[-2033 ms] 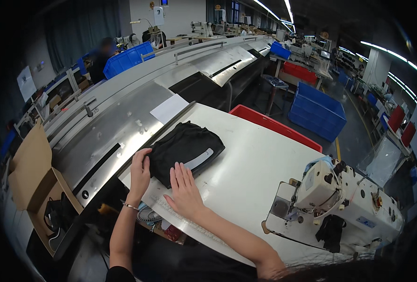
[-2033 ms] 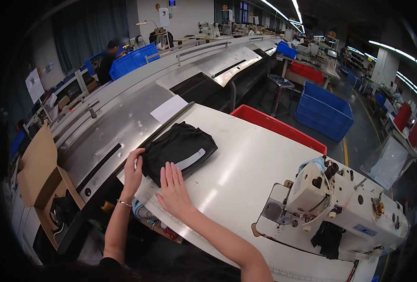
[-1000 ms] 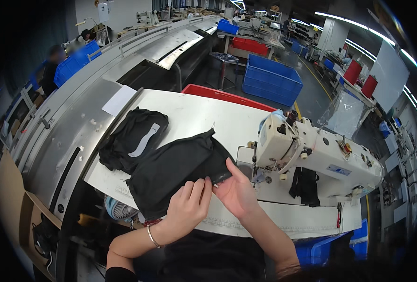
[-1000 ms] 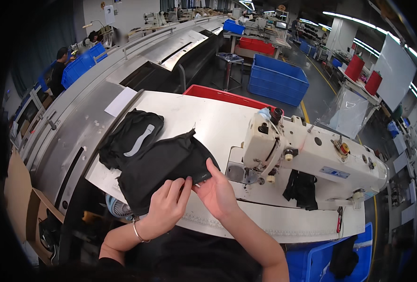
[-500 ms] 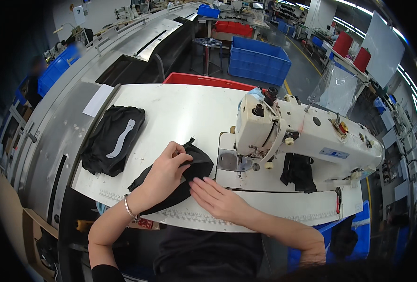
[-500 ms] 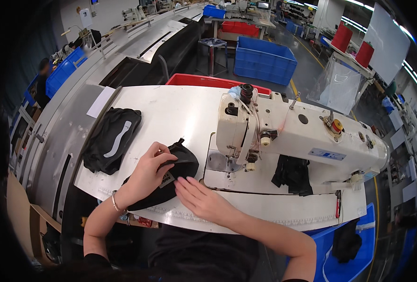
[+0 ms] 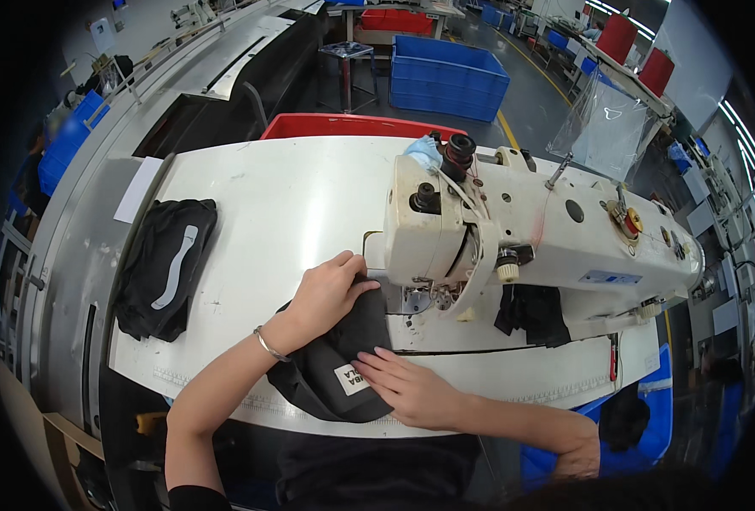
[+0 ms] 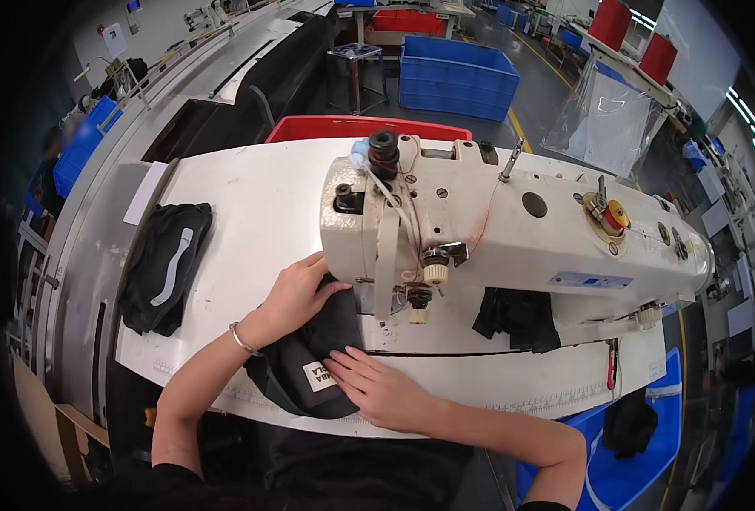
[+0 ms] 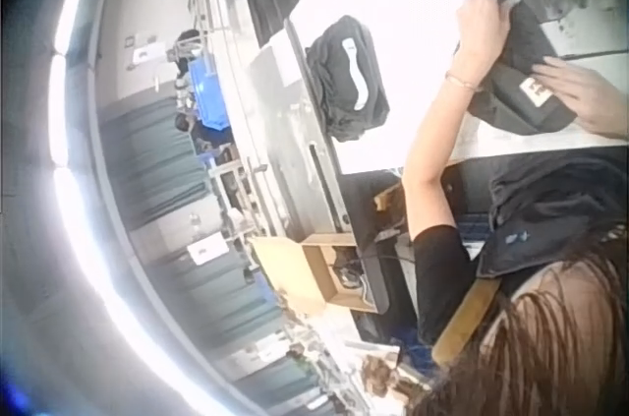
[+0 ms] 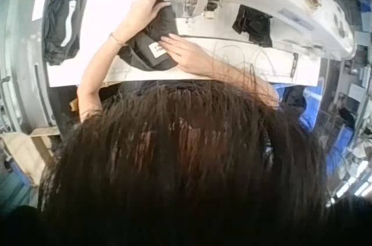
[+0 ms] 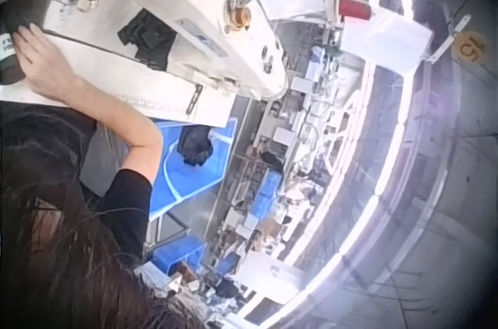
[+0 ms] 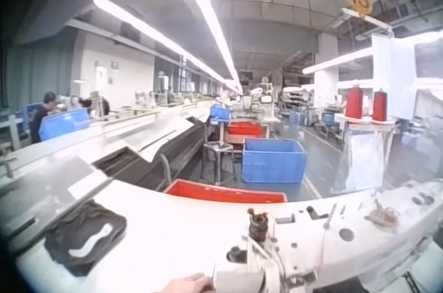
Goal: Sewing components of black bags using an industrial sewing machine.
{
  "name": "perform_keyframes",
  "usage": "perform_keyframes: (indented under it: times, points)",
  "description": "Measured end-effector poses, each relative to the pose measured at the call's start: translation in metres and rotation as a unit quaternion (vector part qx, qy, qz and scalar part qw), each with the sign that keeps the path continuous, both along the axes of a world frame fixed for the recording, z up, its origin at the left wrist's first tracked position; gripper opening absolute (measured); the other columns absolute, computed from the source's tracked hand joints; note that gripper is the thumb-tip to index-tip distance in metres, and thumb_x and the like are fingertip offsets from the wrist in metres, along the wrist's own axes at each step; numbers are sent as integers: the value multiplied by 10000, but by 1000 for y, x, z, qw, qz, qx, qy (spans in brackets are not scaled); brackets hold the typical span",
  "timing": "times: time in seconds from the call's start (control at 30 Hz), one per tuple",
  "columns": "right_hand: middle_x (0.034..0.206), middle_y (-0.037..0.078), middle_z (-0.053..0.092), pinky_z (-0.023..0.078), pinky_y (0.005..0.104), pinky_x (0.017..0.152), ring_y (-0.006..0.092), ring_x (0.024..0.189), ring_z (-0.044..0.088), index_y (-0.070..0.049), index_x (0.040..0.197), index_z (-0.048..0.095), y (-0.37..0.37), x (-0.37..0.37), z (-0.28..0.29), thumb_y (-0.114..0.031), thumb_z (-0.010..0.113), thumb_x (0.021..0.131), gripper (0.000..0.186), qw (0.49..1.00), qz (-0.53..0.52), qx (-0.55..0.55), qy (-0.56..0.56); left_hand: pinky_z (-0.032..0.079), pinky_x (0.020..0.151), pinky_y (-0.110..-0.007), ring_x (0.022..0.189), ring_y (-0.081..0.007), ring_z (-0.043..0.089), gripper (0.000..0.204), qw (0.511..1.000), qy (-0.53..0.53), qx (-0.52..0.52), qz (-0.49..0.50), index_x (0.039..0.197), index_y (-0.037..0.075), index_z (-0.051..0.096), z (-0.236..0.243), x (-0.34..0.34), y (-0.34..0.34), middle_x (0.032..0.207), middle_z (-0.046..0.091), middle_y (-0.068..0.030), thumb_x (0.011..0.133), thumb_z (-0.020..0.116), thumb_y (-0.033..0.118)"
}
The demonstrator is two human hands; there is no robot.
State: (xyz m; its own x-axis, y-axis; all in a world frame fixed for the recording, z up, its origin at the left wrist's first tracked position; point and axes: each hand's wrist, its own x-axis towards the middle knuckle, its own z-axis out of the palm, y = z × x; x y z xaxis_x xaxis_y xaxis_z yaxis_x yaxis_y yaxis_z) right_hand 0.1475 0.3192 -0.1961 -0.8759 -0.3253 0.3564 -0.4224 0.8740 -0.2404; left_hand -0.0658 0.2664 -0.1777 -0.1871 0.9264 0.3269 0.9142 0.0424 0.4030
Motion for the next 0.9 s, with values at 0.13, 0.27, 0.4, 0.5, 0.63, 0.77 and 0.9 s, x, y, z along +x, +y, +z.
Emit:
perform_keyframes:
  times: [0.13,0.27,0.4,0.5,0.63,0.77,0.9]
  points:
    - [1222,210,519,263,478,1110,363,1291,374,99,1054,576,19,2,10,-242,660,691,505,997,20,0,-69,509,621,-410,735,-336,611,192,997,7,57,-47,921,11,557,-8,-6,33,833,589,-131,779,614,126]
    - [1180,220,522,262,505,1099,383,1297,360,116,1023,575,34,-6,1,-255,638,675,512,996,14,-36,-75,520,689,-399,768,-340,618,268,994,-23,3,-110,961,26,608,-7,-19,63,887,629,-185,732,656,157]
    - [1206,181,530,353,499,1033,344,1269,407,36,1052,579,37,4,-23,-251,580,699,455,998,-50,-2,-30,501,768,-332,817,-254,636,264,965,-241,2,-101,1014,20,610,3,-10,82,924,656,-130,795,651,161]
    - [1243,106,537,455,442,925,243,1233,444,-79,1147,557,40,6,-21,-209,514,787,386,996,-77,39,-17,495,778,-325,825,-241,633,255,956,-283,-20,-72,1014,17,610,10,-10,73,923,656,-120,805,646,159]
    - [1249,66,539,440,411,948,197,1172,474,-80,1151,564,41,3,-16,-185,516,771,397,997,-30,56,-40,488,791,-315,835,-224,628,243,944,-327,-39,-24,1013,14,610,24,-5,65,922,656,-106,819,638,157]
    - [1236,79,544,399,416,998,211,1168,475,-58,1132,580,46,6,-16,-202,549,735,424,991,-26,124,-42,480,803,-305,845,-207,624,231,926,-373,-53,16,1013,12,611,34,5,66,921,656,-92,833,631,156]
    - [1227,112,540,373,415,1023,252,1155,487,-24,1125,585,38,4,-1,-236,580,755,427,984,-60,47,-159,473,816,-296,855,-190,620,220,899,-436,-47,25,1012,9,611,55,0,66,921,656,-78,847,624,154]
